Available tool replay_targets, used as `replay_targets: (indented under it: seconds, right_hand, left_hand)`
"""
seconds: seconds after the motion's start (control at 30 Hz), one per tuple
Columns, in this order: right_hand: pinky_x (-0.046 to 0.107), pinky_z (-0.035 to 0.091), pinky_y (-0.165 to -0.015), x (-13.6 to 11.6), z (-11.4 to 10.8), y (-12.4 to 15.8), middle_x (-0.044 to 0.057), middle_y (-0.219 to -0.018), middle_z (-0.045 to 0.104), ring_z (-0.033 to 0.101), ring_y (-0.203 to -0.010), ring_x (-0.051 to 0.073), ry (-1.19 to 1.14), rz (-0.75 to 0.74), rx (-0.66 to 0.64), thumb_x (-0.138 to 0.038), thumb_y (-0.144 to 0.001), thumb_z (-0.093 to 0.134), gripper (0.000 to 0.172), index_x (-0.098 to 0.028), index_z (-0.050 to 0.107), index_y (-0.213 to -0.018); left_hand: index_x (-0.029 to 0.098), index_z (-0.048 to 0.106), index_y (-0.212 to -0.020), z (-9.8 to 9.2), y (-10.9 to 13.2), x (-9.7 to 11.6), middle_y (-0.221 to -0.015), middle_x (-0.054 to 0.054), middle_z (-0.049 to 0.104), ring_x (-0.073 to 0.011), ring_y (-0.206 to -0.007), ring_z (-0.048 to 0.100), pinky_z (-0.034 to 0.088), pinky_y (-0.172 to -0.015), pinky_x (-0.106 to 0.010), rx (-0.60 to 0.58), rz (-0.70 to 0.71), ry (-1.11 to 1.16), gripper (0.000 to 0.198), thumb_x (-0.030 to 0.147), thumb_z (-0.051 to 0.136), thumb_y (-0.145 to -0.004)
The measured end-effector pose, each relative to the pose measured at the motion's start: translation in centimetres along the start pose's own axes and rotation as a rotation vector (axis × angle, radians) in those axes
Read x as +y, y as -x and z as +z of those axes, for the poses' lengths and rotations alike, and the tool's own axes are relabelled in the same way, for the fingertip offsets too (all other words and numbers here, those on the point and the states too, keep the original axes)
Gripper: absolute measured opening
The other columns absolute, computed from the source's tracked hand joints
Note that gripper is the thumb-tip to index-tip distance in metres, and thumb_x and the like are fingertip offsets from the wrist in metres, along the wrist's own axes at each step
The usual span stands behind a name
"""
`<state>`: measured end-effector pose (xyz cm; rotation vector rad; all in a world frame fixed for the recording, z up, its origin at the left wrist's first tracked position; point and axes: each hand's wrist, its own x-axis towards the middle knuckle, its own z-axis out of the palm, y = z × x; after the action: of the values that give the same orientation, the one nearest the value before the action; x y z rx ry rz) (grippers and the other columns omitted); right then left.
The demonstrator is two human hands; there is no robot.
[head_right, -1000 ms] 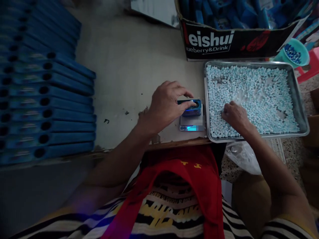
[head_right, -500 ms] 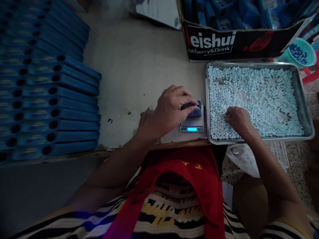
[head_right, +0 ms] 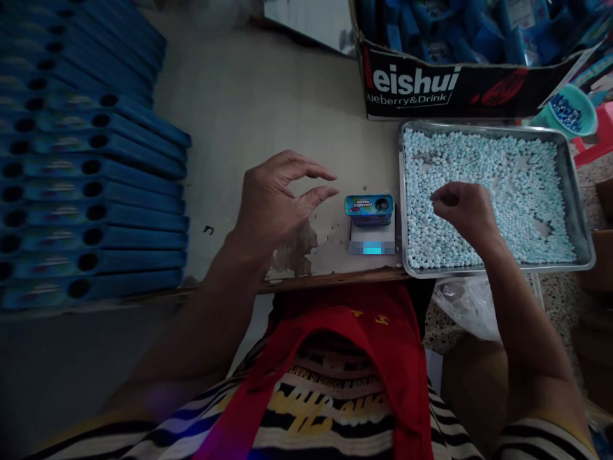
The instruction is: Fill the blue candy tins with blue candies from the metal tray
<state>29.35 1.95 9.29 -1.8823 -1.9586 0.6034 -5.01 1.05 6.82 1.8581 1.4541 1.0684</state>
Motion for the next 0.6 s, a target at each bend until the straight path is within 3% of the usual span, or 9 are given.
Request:
replay_targets:
  seconds: [0.17,0.33,0.6]
  right_hand:
    - [0.032,0.052,-0.063,-4.1,-0.5,0.3,0.004,-0.078,0.082,0.071,-0.07,0.021,-0.147,-0.064,-0.065,-0.041,-0.084,0.085,0.021,-0.023,0.088,-0.093]
    - [0.03,0.047,-0.063,-7.8,0.2,0.4,0.002,-0.072,0.076,0.065,-0.067,0.017,-0.113,-0.173,-0.147,-0.038,-0.088,0.085,0.017,-0.022,0.087,-0.091]
    - [0.031,0.047,-0.066,-9.4,1.1,-0.1,0.001,-0.075,0.077,0.066,-0.069,0.017,-0.075,-0.182,-0.198,-0.028,-0.088,0.081,0.009,-0.021,0.087,-0.09]
  left_hand:
    - [0.031,0.086,-0.099,-1.5,0.3,-1.1,-0.107,-0.006,0.078,-0.0307,-0.107,0.071,0.058,-0.102,-0.046,0.035,-0.033,0.06,0.027,0.057,0.087,-0.092]
    - [0.032,0.086,-0.097,-1.8,0.5,-1.8,-0.108,-0.006,0.078,-0.0309,-0.109,0.07,0.058,-0.104,-0.047,0.02,-0.073,0.13,0.024,0.055,0.089,-0.09]
    - [0.029,0.087,-0.103,-2.8,1.2,-3.2,-0.108,-0.004,0.08,-0.0276,-0.107,0.07,0.057,-0.095,-0.041,0.032,-0.053,0.144,0.017,0.041,0.089,-0.092]
